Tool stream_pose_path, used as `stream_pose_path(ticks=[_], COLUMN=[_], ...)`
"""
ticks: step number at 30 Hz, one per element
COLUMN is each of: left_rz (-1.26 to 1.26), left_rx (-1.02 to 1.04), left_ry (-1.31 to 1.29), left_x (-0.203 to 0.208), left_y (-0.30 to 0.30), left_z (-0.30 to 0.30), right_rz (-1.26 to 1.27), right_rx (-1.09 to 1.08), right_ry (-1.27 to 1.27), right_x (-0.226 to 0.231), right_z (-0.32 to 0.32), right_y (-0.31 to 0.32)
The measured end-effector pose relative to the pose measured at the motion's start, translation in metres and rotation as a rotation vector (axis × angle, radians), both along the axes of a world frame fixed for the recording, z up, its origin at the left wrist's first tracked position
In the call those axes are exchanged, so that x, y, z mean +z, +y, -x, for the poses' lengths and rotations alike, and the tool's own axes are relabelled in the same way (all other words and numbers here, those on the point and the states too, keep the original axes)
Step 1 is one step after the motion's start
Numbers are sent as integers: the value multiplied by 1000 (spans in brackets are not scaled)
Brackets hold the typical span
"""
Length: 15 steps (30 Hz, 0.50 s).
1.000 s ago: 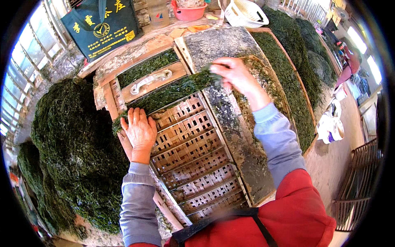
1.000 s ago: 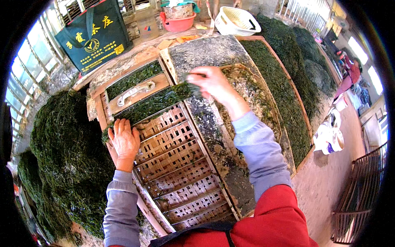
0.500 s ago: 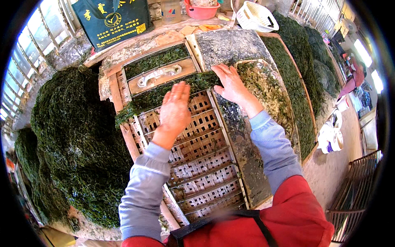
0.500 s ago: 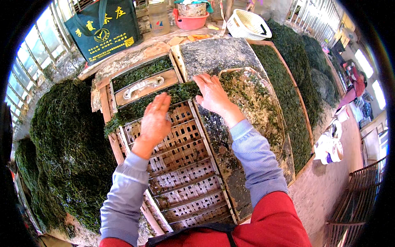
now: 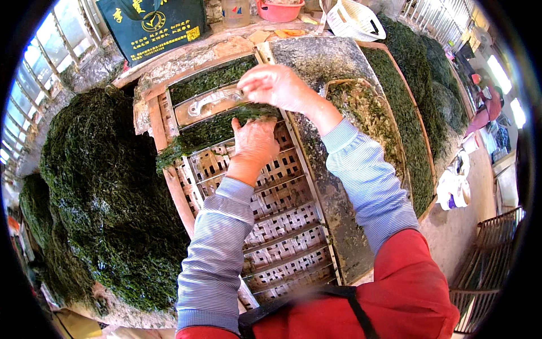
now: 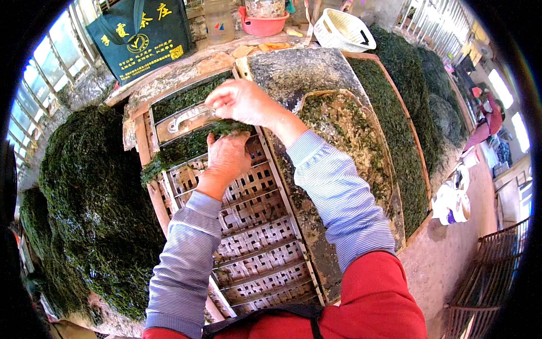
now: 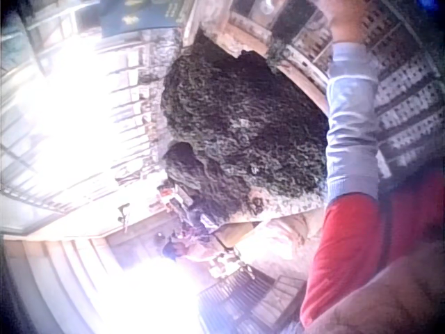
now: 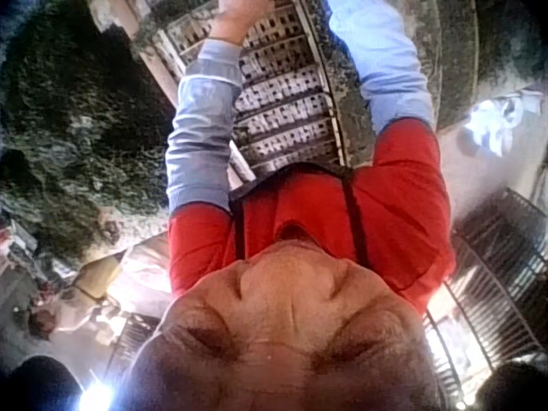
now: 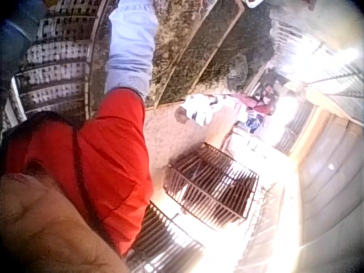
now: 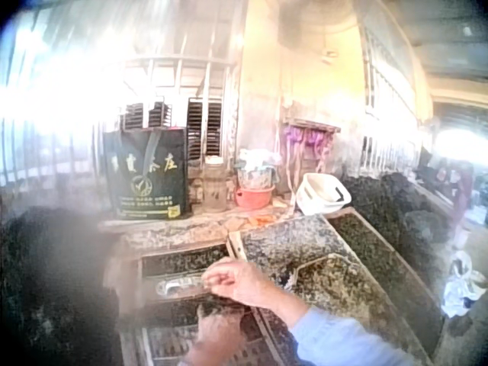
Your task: The person sorts and spreads green tea leaves into a wooden tray by hand.
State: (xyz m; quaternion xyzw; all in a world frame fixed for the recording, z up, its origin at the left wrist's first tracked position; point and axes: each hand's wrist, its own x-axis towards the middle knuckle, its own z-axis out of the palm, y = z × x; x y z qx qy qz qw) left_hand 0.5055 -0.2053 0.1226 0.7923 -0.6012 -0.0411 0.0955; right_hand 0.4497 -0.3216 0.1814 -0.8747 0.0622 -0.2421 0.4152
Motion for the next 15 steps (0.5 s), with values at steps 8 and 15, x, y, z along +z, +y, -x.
stream_pose_path(ticks=[8, 15], left_rz=[492, 338], left_rx=[34, -97], left_ry=[431, -128], left_x=[-9, -26], left_y=[9, 4], left_z=[-45, -7], right_rz=[829, 1039], right_rx=[-688, -477], right_ry=[470, 646], right_x=[-24, -40], right_z=[74, 92], right_y=[-67, -42])
